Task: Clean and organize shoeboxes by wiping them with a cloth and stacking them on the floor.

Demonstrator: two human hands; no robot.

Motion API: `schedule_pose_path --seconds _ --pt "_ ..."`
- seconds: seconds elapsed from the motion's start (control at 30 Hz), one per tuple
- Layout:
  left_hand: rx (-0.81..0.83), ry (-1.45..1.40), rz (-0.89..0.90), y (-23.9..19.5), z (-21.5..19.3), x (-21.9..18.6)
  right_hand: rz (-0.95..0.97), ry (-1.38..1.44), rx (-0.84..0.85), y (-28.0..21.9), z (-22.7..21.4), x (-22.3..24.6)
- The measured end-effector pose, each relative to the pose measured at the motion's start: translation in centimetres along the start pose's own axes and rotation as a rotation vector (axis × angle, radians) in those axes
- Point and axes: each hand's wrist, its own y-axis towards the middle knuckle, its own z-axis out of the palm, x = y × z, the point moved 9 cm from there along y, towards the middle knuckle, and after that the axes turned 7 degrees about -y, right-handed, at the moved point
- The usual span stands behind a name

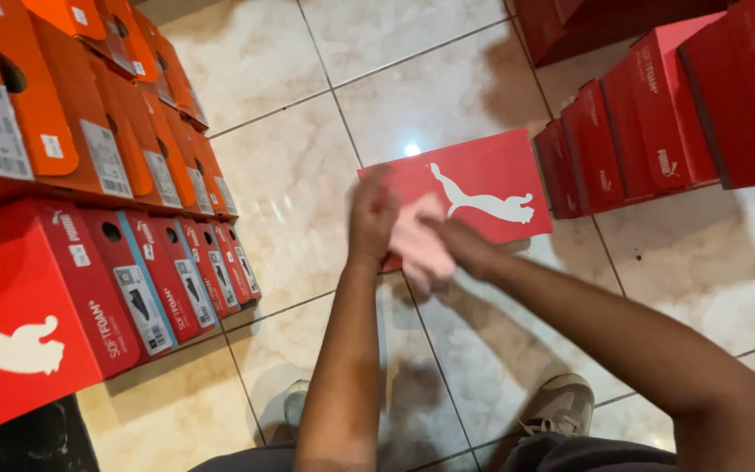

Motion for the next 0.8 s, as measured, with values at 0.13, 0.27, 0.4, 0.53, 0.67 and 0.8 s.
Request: schedule_pose_path --seconds 0.13,0.27,0.4,0.53,0.67,0.8 --pt "0.406 -0.317 0.021 -1.2 5.6 -1.7 -0.144 1.050 0.205 1.3 -3.8 4.0" --pt "-0.337 -0.198 -0.047 -0.5 -3.6 1.4 -0.465 -0.171 -0.204 2.4 -11.4 6.9" --pt "-0.109 -0.010 -0.327 -6.0 -1.3 7.0 -0.281 -1.014 -0.515 4.6 -13.8 3.3" --pt "-0.124 -0.334 -0.724 -5.6 0.5 5.3 -0.411 -1.052 -0.631 5.0 -13.5 1.8" --pt "-0.107 -0.163 -0.972 -3.1 3.0 20.9 -0.444 -1.058 -0.689 4.3 -13.3 2.1" --pt "-0.133 -0.402 -0.853 -1.0 2.1 5.7 -0.454 -1.055 -0.720 5.1 -13.5 1.5"
